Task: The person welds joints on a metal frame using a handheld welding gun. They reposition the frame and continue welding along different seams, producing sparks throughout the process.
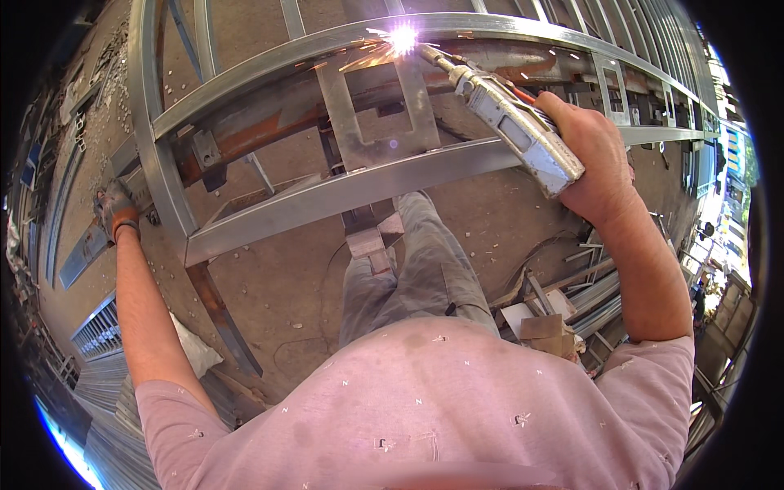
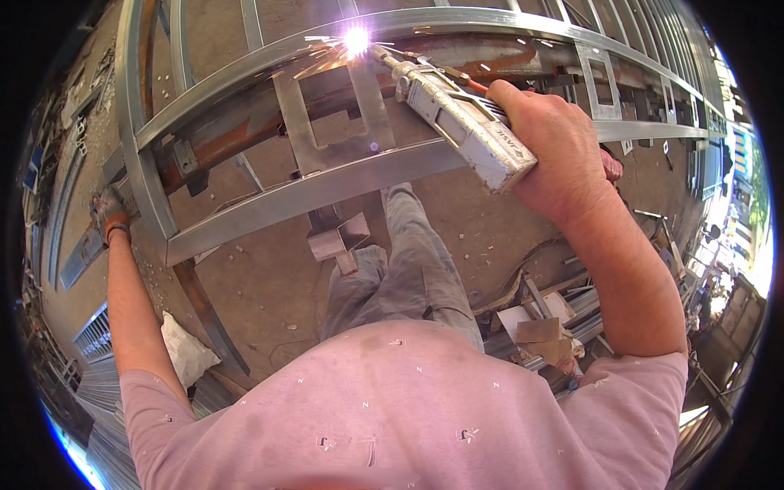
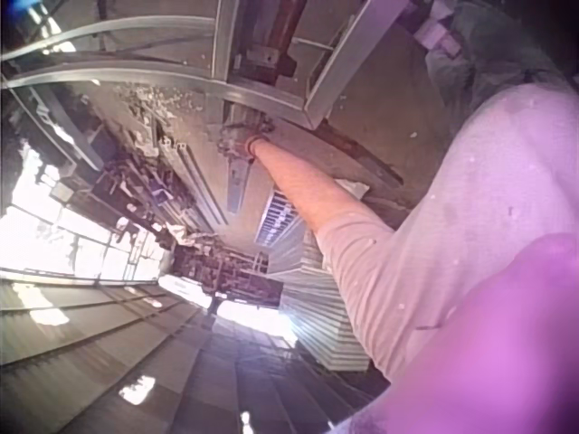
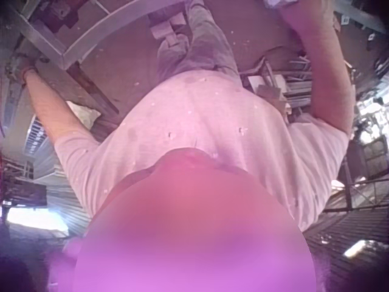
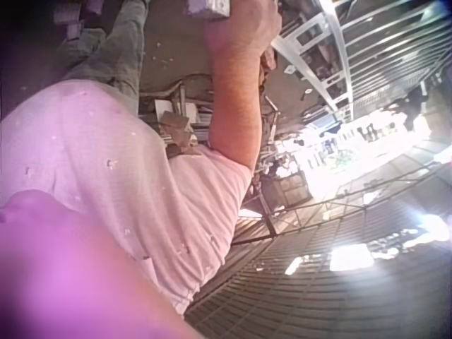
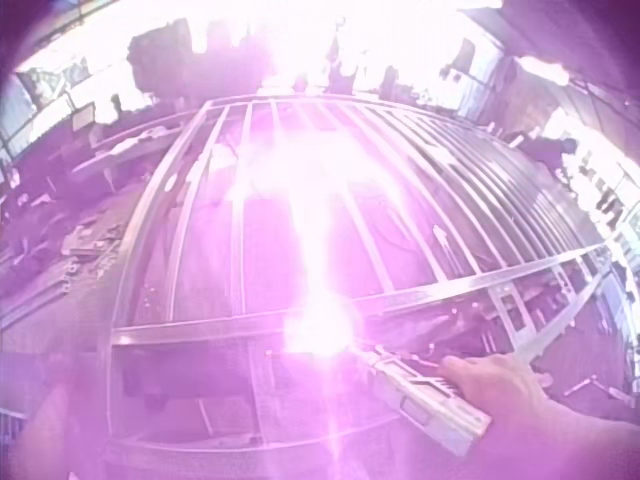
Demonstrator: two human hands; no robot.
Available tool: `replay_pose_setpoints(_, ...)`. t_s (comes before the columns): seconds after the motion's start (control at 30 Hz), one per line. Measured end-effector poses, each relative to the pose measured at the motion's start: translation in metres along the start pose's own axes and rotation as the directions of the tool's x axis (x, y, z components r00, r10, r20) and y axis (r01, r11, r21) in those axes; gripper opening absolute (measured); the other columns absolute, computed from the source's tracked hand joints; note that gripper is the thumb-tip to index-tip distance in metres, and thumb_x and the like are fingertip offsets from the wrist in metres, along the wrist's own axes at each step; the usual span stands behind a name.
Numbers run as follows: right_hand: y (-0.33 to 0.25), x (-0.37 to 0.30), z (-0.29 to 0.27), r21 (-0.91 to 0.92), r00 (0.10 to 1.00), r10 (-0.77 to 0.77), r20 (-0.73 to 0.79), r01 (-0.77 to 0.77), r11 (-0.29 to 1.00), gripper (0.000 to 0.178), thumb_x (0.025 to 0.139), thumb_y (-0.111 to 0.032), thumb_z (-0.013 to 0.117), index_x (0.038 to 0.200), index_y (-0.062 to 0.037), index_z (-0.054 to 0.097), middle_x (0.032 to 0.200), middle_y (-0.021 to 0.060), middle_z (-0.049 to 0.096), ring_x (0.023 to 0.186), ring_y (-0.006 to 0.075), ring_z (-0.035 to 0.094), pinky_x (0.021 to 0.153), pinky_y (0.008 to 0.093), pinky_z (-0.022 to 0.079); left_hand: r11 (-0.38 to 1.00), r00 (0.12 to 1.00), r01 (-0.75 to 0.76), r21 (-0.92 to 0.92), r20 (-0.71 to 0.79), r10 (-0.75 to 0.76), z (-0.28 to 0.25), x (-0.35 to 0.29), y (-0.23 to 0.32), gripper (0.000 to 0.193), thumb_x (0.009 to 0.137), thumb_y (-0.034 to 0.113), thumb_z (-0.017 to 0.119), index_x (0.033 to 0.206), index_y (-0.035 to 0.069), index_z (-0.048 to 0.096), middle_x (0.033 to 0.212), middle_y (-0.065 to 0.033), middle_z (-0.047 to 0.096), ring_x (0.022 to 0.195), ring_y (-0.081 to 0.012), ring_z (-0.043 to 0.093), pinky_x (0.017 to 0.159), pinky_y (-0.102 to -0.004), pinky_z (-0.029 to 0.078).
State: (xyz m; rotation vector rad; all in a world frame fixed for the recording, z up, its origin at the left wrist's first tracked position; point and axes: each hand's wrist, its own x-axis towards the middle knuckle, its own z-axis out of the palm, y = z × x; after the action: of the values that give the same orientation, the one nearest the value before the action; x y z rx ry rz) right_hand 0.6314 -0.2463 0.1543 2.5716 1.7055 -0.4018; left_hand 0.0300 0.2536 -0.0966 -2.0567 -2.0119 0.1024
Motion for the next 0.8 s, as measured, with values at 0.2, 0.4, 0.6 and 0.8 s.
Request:
replay_pose_setpoints(0.2, 0.000, -0.001, 0.000, 0.029, 1.000, 0.015, 0.007, -0.015, 0.999, 0.035, 0.081, -0.026, 0.074, 0.109, -0.0062, 0.066, 0.090, 0.0208, 0.073, 0.090, 0.0424, 0.071, 0.079, 0.0529, 0.055, 0.981, 0.991, 0.130, -0.145, 0.029, -0.127, 0.005, 0.006, -0.002, 0.068, 0.105, 0.047, 0.043, 0.163, 0.012, 0.037, 0.153, -0.0244, 0.055, 0.139, -0.0417, 0.056, 0.118, -0.0496, 0.042)
replay_pose_setpoints(0.4, 0.001, -0.002, 0.000, 0.033, 1.000, 0.029, 0.003, -0.029, 0.999, 0.033, 0.083, -0.027, 0.074, 0.109, -0.0076, 0.066, 0.090, 0.0203, 0.073, 0.091, 0.0425, 0.071, 0.078, 0.0532, 0.055, 0.992, 0.998, 0.043, -0.121, -0.036, -0.047, 0.032, 0.018, -0.020, 0.070, 0.105, 0.051, 0.042, 0.162, 0.010, 0.039, 0.154, -0.0252, 0.054, 0.139, -0.0419, 0.056, 0.118, -0.0502, 0.041)
replay_pose_setpoints(0.6, 0.003, -0.005, 0.000, 0.037, 1.000, 0.018, -0.010, -0.018, 0.999, 0.032, 0.083, -0.027, 0.074, 0.107, -0.0091, 0.065, 0.090, 0.0195, 0.072, 0.092, 0.0429, 0.070, 0.078, 0.0532, 0.054, 1.000, 1.000, -0.003, -0.010, 0.008, 0.003, 0.040, 0.028, -0.026, 0.072, 0.105, 0.053, 0.040, 0.161, 0.009, 0.041, 0.156, -0.0233, 0.053, 0.141, -0.0412, 0.054, 0.118, -0.0498, 0.041)
replay_pose_setpoints(0.8, 0.013, -0.017, -0.008, 0.093, 0.998, -0.040, -0.051, 0.044, 0.995, 0.033, 0.081, -0.024, 0.074, 0.108, -0.0084, 0.064, 0.089, 0.0200, 0.071, 0.090, 0.0450, 0.067, 0.075, 0.0527, 0.052, 0.986, 0.988, 0.150, -0.078, 0.054, -0.146, -0.003, 0.001, 0.006, 0.077, 0.104, 0.058, 0.039, 0.166, 0.013, 0.032, 0.156, -0.0240, 0.053, 0.140, -0.0431, 0.054, 0.118, -0.0513, 0.039)
